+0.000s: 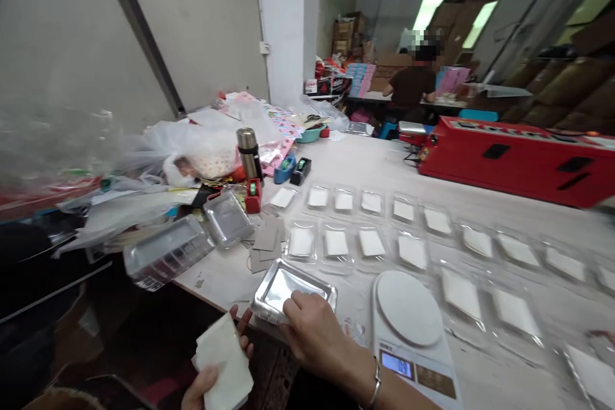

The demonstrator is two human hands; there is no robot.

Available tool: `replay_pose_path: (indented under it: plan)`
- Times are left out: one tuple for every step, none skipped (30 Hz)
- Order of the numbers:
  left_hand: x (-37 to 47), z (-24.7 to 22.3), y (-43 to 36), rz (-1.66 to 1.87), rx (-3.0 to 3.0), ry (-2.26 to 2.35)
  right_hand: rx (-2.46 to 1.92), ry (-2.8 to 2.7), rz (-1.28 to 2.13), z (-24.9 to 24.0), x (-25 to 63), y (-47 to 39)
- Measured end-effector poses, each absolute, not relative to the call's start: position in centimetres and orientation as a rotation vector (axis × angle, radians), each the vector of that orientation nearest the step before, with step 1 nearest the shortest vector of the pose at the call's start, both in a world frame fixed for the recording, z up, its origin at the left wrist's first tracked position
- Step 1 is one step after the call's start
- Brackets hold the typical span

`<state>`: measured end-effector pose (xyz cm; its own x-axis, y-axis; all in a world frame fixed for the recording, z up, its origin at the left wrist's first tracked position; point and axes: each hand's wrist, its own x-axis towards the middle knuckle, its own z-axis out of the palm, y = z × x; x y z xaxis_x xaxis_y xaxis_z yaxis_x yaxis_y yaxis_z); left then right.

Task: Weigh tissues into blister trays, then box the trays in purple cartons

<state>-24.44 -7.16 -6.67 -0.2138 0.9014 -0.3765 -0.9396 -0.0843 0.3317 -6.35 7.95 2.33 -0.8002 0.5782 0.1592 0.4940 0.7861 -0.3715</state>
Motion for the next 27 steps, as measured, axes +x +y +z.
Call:
replay_pose_path:
  plan:
    - [-24.1, -7.2, -7.1, 1.644, -0.107, 0.621, -0.881, -2.677, 0.469, 1.9, -5.8, 7.8]
    - [-23.8, -7.7, -7.1, 1.61, -0.122, 0.655, -0.926, -2.653, 0.485, 1.6, -5.3, 7.7]
    - [-23.6, -8.1, -7.1, 1.582, -0.132, 0.688, -0.962, -2.65, 0.5, 1.5, -5.0, 7.6]
    - [-23.5, -8.4, -7.0, 1.564, -0.138, 0.716, -0.994, -2.661, 0.505, 1.5, -4.8, 7.6]
    - [-23.4, -8.5, -7.0, 1.554, -0.143, 0.741, -1.016, -2.683, 0.501, 1.5, -4.8, 7.5]
    - [-23.4, -8.5, -6.9, 1.551, -0.152, 0.765, -1.028, -2.71, 0.491, 1.6, -4.8, 7.4]
    - [-23.4, -8.4, -6.8, 1.553, -0.161, 0.792, -1.029, -2.732, 0.483, 1.8, -4.9, 7.4]
    - [-23.4, -8.1, -6.8, 1.561, -0.163, 0.822, -1.018, -2.741, 0.481, 2.0, -5.0, 7.5]
    - [-23.4, -7.6, -6.7, 1.573, -0.153, 0.852, -1.001, -2.731, 0.492, 2.4, -5.1, 7.6]
    - [-23.3, -6.9, -6.7, 1.59, -0.13, 0.875, -0.981, -2.701, 0.517, 2.9, -5.1, 7.7]
    - [-23.3, -6.0, -6.7, 1.614, -0.094, 0.889, -0.96, -2.647, 0.559, 3.5, -5.0, 8.0]
    - [-23.1, -5.1, -6.6, 1.641, -0.049, 0.895, -0.944, -2.566, 0.619, 4.1, -4.8, 8.4]
    - [-22.9, -4.0, -6.5, 1.668, -0.004, 0.894, -0.941, -2.46, 0.704, 4.9, -4.5, 8.8]
    - [-22.6, -2.9, -6.3, 1.692, 0.033, 0.886, -0.945, -2.334, 0.81, 5.6, -4.1, 9.3]
    - [-22.2, -1.8, -6.0, 1.71, 0.062, 0.874, -0.951, -2.188, 0.934, 6.2, -3.5, 9.8]
    - [-21.7, -0.7, -5.7, 1.72, 0.088, 0.863, -0.952, -2.031, 1.077, 6.7, -2.9, 10.4]
    - [-21.2, 0.2, -5.2, 1.719, 0.113, 0.849, -0.946, -1.863, 1.224, 7.0, -2.2, 11.0]
    - [-20.7, 0.9, -4.6, 1.711, 0.143, 0.834, -0.931, -1.689, 1.362, 7.2, -1.6, 11.5]
    - [-20.3, 1.5, -3.9, 1.702, 0.178, 0.82, -0.908, -1.515, 1.483, 7.3, -1.0, 12.1]
    - [-20.0, 1.8, -3.2, 1.693, 0.215, 0.806, -0.879, -1.353, 1.586, 7.2, -0.4, 12.5]
    - [-19.7, 1.8, -2.5, 1.688, 0.247, 0.794, -0.849, -1.217, 1.679, 7.0, 0.1, 12.9]
    - [-19.6, 1.6, -1.7, 1.683, 0.271, 0.781, -0.818, -1.113, 1.763, 6.8, 0.5, 13.1]
    - [-19.6, 1.2, -0.9, 1.671, 0.286, 0.768, -0.785, -1.043, 1.84, 6.5, 0.7, 13.2]
    - [-19.7, 0.7, -0.1, 1.638, 0.289, 0.764, -0.758, -1.01, 1.914, 6.2, 0.9, 13.3]
    - [-19.8, 0.0, 0.6, 1.587, 0.281, 0.77, -0.744, -1.004, 1.975, 5.9, 1.0, 13.2]
    - [-20.0, -0.7, 1.4, 1.524, 0.266, 0.786, -0.746, -1.014, 2.016, 5.5, 1.1, 13.1]
    - [-20.1, -1.4, 2.0, 1.462, 0.248, 0.807, -0.764, -1.028, 2.036, 5.2, 1.1, 13.0]
